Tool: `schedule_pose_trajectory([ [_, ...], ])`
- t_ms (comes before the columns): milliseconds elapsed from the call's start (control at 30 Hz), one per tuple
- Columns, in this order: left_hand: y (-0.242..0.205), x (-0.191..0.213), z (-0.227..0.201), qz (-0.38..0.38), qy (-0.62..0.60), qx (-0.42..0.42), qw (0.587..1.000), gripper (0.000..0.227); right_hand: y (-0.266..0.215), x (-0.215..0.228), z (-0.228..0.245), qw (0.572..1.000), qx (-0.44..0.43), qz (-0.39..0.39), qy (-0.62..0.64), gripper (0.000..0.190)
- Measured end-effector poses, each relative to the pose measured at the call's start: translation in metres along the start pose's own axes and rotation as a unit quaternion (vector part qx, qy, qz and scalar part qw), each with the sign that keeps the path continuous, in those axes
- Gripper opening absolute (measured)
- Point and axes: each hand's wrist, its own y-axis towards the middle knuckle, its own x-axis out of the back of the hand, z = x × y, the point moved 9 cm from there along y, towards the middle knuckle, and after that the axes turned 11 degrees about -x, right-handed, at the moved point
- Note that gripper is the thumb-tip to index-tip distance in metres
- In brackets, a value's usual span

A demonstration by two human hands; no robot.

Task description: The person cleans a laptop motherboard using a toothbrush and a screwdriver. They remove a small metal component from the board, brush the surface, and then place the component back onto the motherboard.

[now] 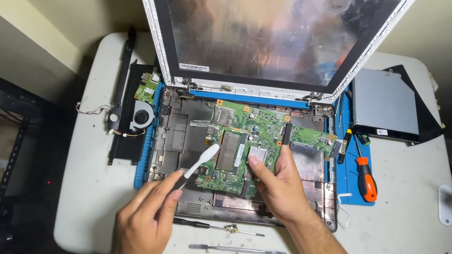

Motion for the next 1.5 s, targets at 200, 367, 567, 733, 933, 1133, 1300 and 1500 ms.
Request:
schedule_pose_trajectory([
  [200,-0.017,-0.033,-0.022,0.033,0.048,-0.029,0.998,0.046,-0.001,-0.003,0.004,0.998,0.053,-0.006,0.045,0.043],
  [367,0.007,-0.034,-0.020,-0.001,0.086,-0.033,0.996,0.041,-0.014,-0.012,0.007,0.994,-0.002,-0.034,-0.104,0.043],
  [567,-0.012,-0.054,-0.026,0.034,0.045,0.004,0.998,0.044,-0.005,-0.003,0.001,0.998,0.010,-0.050,-0.030,0.040],
  [733,-0.009,-0.064,-0.025,0.036,0.037,0.040,0.998,0.044,-0.007,0.011,-0.009,0.981,0.050,-0.148,-0.115,0.028],
  [933,-0.014,-0.064,-0.029,0.017,0.017,0.036,0.999,0.042,0.000,0.006,-0.009,0.991,0.092,-0.093,0.037,0.032],
  [1133,-0.002,-0.062,-0.022,-0.010,-0.061,0.038,0.997,0.042,-0.006,0.010,-0.011,0.986,0.072,-0.146,-0.045,0.031],
  [1300,0.002,-0.059,-0.027,-0.007,-0.057,0.037,0.998,0.042,-0.005,0.002,-0.011,0.993,0.079,-0.086,-0.003,0.029],
  [1500,-0.004,-0.063,-0.014,0.058,-0.114,0.100,0.987,0.041,0.004,0.006,-0.004,0.986,0.102,-0.072,0.109,0.028],
])
